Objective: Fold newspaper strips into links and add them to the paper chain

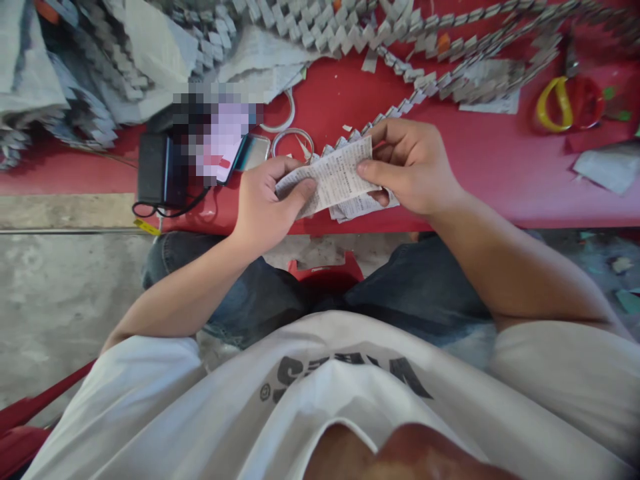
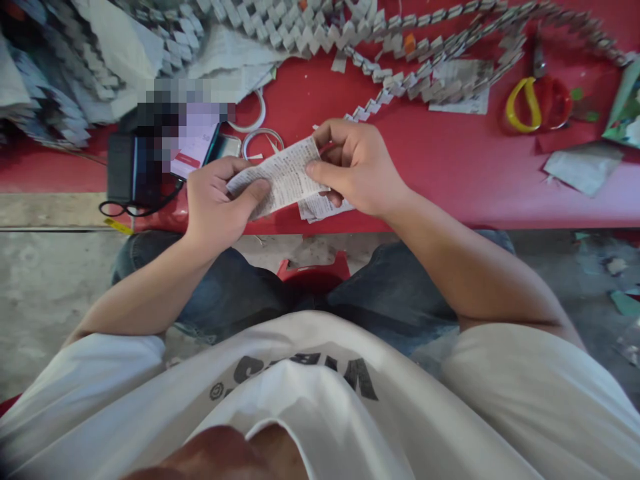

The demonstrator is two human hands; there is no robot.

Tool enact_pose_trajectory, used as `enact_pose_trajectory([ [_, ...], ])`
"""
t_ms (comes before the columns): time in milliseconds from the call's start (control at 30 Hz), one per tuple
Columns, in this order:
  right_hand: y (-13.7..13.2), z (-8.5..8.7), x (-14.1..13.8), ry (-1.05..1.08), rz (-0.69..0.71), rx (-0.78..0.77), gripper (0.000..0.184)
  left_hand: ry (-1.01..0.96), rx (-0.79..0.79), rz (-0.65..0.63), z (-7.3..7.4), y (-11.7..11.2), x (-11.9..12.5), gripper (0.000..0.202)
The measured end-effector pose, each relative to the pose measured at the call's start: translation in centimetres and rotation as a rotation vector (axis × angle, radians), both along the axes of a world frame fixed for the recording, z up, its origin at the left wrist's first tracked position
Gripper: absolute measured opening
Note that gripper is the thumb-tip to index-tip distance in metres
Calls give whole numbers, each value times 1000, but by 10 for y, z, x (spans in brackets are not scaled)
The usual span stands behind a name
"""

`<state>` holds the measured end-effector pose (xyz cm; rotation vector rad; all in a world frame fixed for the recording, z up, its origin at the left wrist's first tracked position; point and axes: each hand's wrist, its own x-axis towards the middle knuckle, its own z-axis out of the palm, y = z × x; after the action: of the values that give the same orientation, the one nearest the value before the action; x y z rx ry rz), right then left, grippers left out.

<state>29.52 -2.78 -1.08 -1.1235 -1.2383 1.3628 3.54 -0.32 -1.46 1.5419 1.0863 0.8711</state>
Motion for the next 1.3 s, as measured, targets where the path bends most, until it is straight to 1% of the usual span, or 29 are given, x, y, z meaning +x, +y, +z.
enact_pose_trajectory([
  [100, -1, 1, -5, 83, 3, -35, 30, -54, -55, -18, 0, -2, 1, 33],
  [233, 2, 1, -9, 271, -65, -66, 21, -137, 8, 11, 4, -7, 3, 33],
  [300, 4, -1, -7, 318, -69, -82, 17, -193, 5, -38, 5, -9, 1, 30],
  [400, 6, -3, -4, 336, -49, -99, 18, -236, -53, -161, 8, -12, -2, 29],
  [433, 7, -3, -3, 335, -42, -103, 19, -234, -84, -204, 8, -14, -3, 32],
  [500, 6, -2, -4, 331, -40, -112, 22, -217, -154, -285, 9, -18, -4, 45],
  [567, 5, -1, -5, 320, -37, -128, 25, -200, -191, -311, 9, -22, -3, 55],
  [600, 4, 0, -5, 312, -32, -130, 27, -198, -181, -298, 8, -25, -2, 53],
  [667, 3, 2, -4, 293, -19, -99, 28, -194, -116, -236, 6, -29, 0, 38],
  [733, 2, 4, -1, 242, 4, -18, 23, -199, 7, -189, 3, -29, -1, 21],
  [767, 2, 6, 1, 210, 19, 28, 20, -191, 79, -177, 2, -28, -2, 16],
  [867, 0, 11, 8, 168, 76, 106, 17, -116, 305, -191, -1, -21, -8, 23],
  [900, 0, 13, 9, 176, 86, 114, 18, -83, 351, -200, -2, -18, -10, 27],
  [933, -1, 15, 10, 183, 86, 115, 19, -53, 369, -205, -2, -16, -13, 30],
  [1000, -2, 17, 10, 163, 82, 104, 19, -19, 336, -201, -3, -14, -17, 34],
  [1067, -3, 19, 11, 141, 81, 89, 19, -6, 260, -180, -3, -14, -20, 32],
  [1133, -2, 20, 14, 132, 104, 81, 17, -12, 236, -165, -2, -15, -22, 28],
  [1233, -2, 22, 18, 131, 152, 105, 11, 28, 298, -135, -2, -15, -22, 29],
  [1300, -2, 23, 19, 107, 159, 118, 16, 52, 375, -124, -2, -14, -20, 32],
])
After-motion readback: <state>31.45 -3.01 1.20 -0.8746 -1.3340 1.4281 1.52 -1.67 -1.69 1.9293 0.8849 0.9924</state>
